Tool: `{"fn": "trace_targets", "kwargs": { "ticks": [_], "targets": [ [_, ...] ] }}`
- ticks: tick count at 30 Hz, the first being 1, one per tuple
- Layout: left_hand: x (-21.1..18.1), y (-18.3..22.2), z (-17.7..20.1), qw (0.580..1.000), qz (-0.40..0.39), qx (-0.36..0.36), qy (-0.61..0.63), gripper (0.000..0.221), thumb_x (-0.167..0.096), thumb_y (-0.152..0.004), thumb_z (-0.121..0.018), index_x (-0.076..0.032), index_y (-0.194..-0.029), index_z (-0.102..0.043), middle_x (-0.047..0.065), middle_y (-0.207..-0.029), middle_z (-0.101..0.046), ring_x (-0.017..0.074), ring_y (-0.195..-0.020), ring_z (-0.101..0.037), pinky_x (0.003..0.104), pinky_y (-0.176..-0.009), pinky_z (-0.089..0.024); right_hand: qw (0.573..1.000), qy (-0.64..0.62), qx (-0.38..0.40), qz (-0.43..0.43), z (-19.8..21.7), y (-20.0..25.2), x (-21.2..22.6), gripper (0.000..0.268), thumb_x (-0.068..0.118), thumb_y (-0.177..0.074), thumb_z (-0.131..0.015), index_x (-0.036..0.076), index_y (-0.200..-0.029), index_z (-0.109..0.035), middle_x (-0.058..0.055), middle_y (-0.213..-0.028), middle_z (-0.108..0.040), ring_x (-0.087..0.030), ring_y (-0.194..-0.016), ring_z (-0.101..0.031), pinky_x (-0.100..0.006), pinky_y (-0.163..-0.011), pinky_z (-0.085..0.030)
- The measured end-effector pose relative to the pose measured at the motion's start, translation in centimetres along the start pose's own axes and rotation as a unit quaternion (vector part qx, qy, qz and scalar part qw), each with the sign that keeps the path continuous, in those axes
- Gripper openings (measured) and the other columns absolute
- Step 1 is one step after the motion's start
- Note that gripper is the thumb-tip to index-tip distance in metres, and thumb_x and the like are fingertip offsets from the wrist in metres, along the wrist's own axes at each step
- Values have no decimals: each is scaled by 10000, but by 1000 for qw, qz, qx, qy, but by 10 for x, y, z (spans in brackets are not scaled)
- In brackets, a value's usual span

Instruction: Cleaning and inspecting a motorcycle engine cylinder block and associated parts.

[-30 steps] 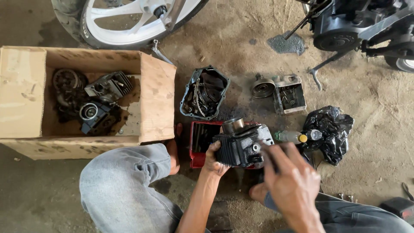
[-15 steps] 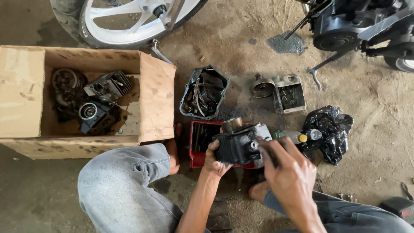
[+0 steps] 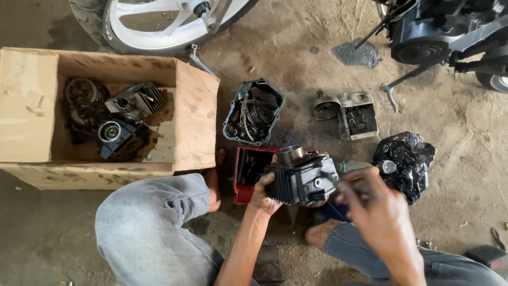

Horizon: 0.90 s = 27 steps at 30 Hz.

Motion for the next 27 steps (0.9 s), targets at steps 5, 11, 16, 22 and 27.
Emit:
{"fn": "trace_targets", "kwargs": {
  "ticks": [5, 11, 16, 22, 27],
  "targets": [
    [7, 2, 4, 999, 23, -2, 31, 708, -310, -859, -777, -58, -1468, -518, 142, -1324, -674, 278, -1178, -687, 448, -1029, -566, 986, 151, -4, 65, 0, -7, 1, 171, 240, -931, -667, 100, -1029, -665, -120, -748, -765, -307, -609, -745, -437, -549, -557],
    [15, 3, 49, 998, 27, -9, 53, 578, -308, -867, -777, 41, -1305, -633, 185, -1273, -708, 318, -1158, -695, 463, -1054, -556, 990, 65, 42, 122, -7, -12, 4, 161, 255, -922, -645, 96, -948, -662, -114, -700, -763, -310, -626, -772, -436, -550, -592],
    [13, 3, 49, 998, 26, 9, 50, 616, -312, -840, -778, 61, -1310, -638, 182, -1271, -712, 306, -1165, -701, 446, -1078, -550, 989, 112, 19, 97, 3, -9, 7, 169, 233, -935, -655, 69, -973, -651, -191, -715, -721, -413, -662, -713, -499, -594, -543],
    [26, 10, 88, 987, 60, 37, 142, 597, -292, -1041, -730, 113, -1456, -590, 300, -1348, -662, 379, -982, -669, 440, -750, -538, 991, 67, 14, 116, -3, 2, 21, 187, 267, -899, -677, 90, -958, -664, -179, -728, -736, -395, -709, -727, -478, -592, -559],
    [6, 7, 3, 996, 21, -33, 79, 631, -288, -738, -758, -41, -1308, -645, 167, -1251, -727, 311, -1149, -708, 468, -1043, -533, 989, 115, 20, 89, 2, -6, 11, 186, 253, -915, -655, 97, -1017, -660, -184, -776, -744, -402, -766, -727, -472, -635, -552]
  ]
}}
Point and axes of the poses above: each hand's wrist, its own y-axis away from the middle knuckle, its own z-axis out of the back of the hand, x = y × z, the point moved 8 cm from there along -y, towards the middle knuckle
